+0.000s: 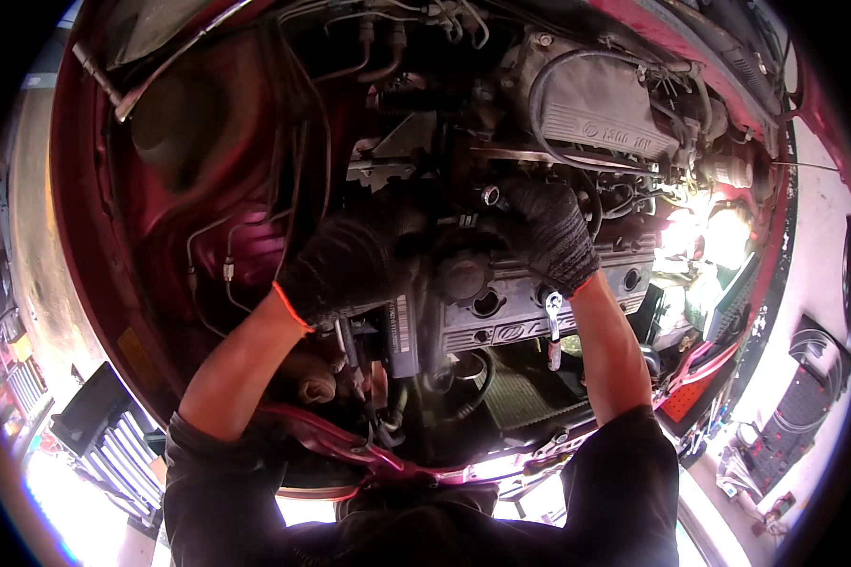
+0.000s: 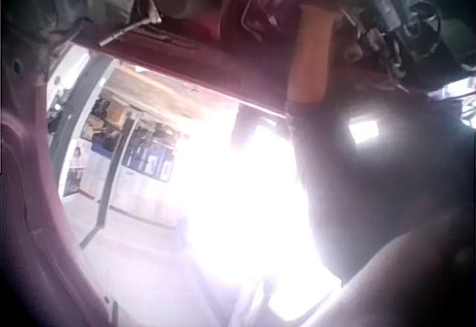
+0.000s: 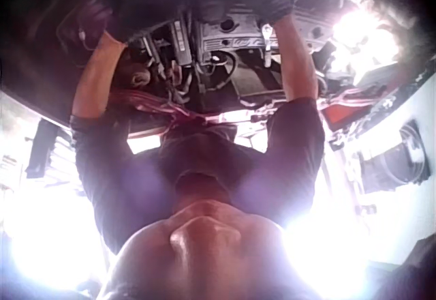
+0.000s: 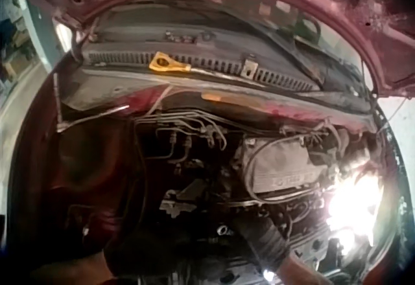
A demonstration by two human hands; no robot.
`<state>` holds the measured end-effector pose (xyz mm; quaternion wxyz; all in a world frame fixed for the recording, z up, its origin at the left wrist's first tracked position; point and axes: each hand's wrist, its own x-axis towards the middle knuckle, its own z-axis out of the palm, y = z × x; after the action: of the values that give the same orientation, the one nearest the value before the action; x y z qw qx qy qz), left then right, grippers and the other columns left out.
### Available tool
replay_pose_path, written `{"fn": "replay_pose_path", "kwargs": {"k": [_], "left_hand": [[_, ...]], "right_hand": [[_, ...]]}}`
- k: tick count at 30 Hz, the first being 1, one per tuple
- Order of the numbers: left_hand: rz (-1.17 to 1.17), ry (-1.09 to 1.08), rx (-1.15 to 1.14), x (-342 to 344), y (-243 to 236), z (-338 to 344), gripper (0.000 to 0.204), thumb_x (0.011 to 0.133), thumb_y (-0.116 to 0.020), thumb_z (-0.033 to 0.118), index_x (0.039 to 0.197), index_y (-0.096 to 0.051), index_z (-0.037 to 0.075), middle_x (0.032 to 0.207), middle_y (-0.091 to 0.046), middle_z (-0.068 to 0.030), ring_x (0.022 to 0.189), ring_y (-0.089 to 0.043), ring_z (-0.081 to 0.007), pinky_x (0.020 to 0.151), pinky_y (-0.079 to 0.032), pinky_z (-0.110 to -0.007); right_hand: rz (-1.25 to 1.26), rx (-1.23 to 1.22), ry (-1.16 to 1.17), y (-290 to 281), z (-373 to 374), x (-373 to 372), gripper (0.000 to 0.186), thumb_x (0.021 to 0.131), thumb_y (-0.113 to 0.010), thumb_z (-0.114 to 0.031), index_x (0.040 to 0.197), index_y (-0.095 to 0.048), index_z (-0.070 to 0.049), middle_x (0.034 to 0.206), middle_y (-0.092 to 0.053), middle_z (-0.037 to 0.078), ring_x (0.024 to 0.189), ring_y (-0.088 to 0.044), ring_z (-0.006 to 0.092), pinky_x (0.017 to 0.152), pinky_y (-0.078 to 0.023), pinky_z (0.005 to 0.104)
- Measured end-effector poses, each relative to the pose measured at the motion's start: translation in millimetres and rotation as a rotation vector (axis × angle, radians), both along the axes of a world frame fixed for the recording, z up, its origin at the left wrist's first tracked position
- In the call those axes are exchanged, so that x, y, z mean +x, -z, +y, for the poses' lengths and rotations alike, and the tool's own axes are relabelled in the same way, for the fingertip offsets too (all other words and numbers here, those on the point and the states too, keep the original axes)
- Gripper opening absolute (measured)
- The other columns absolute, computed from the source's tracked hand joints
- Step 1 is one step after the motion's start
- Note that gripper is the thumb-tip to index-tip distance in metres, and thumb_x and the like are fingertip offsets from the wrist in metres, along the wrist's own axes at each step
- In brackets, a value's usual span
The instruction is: The person works on a car engine by using a socket wrench to loosen and remove bolts from the valve cover and engine components, and handling several small parts by hand.
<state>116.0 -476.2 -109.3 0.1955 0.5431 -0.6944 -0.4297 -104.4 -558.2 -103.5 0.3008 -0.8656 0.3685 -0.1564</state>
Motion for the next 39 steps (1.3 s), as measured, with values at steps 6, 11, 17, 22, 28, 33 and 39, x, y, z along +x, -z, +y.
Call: {"fn": "replay_pose_path", "kwargs": {"k": [6, 11, 17, 22, 28, 33, 39], "left_hand": [[-0.135, 0.151, -0.25, 8, 9, -1, 0.033, 0.07, -0.063, 0.004, 0.103, -0.064, 0.007, 0.101, -0.06, -0.0147, 0.094, -0.058, -0.0324, 0.08, -0.049, -0.038], [-0.372, 0.184, -0.368, 13, 25, 6, 0.02, 0.071, -0.06, 0.009, 0.09, -0.063, 0.008, 0.092, -0.059, -0.0136, 0.082, -0.059, -0.0311, 0.073, -0.049, -0.041], [-0.432, 0.183, -0.327, 5, 10, -5, 0.021, 0.075, -0.058, 0.009, 0.095, -0.064, 0.007, 0.093, -0.062, -0.0096, 0.089, -0.059, -0.027, 0.074, -0.049, -0.039], [-0.446, 0.398, -0.463, 23, 27, -6, 0.011, 0.072, -0.06, 0.014, 0.081, -0.065, 0.01, 0.08, -0.061, -0.011, 0.077, -0.061, -0.029, 0.069, -0.049, -0.041], [-0.539, 0.643, -0.145, 4, 25, -51, 0.01, 0.073, -0.058, 0.016, 0.074, -0.066, 0.009, 0.079, -0.065, -0.0131, 0.077, -0.064, -0.03, 0.07, -0.052, -0.04], [-0.75, 0.766, -0.285, 5, 66, -58, 0.015, 0.08, -0.056, 0.016, 0.084, -0.066, 0.005, 0.079, -0.063, -0.0122, 0.073, -0.061, -0.0269, 0.066, -0.049, -0.037], [-0.621, 0.537, -0.236, 11, 70, -58, 0.016, 0.08, -0.056, 0.017, 0.084, -0.065, 0.005, 0.078, -0.062, -0.0113, 0.072, -0.06, -0.0256, 0.066, -0.049, -0.036]], "right_hand": [[0.012, 0.044, 0.086, 1, 4, -5, 0.027, 0.068, -0.077, -0.014, 0.092, -0.068, -0.007, 0.075, -0.065, 0.011, 0.068, -0.064, 0.0243, 0.062, -0.05, 0.0311], [-0.021, 0.079, 0.086, -1, 6, -3, 0.026, 0.069, -0.078, -0.017, 0.091, -0.068, -0.008, 0.074, -0.065, 0.011, 0.068, -0.065, 0.0237, 0.062, -0.05, 0.0306], [0.034, -0.08, 0.093, 18, 11, 2, 0.028, 0.072, -0.076, -0.021, 0.094, -0.065, -0.007, 0.078, -0.065, 0.013, 0.071, -0.066, 0.0273, 0.063, -0.052, 0.0335], [0.094, -0.036, -0.018, 21, 10, -4, 0.035, 0.075, -0.071, -0.022, 0.105, -0.063, -0.006, 0.086, -0.065, 0.014, 0.081, -0.065, 0.0308, 0.07, -0.052, 0.0375], [0.14, -0.124, -0.191, 17, 4, -13, 0.035, 0.077, -0.07, -0.025, 0.105, -0.064, -0.005, 0.09, -0.066, 0.016, 0.086, -0.064, 0.0311, 0.076, -0.052, 0.0393], [0.199, -0.051, -0.087, 4, 5, -1, 0.037, 0.077, -0.071, -0.031, 0.103, -0.065, -0.006, 0.089, -0.067, 0.014, 0.082, -0.065, 0.0307, 0.074, -0.052, 0.0385], [0.146, -0.071, 0.018, 14, 9, 3, 0.04, 0.077, -0.069, -0.043, 0.097, -0.069, -0.008, 0.088, -0.068, 0.012, 0.08, -0.065, 0.0295, 0.072, -0.052, 0.0373]]}}
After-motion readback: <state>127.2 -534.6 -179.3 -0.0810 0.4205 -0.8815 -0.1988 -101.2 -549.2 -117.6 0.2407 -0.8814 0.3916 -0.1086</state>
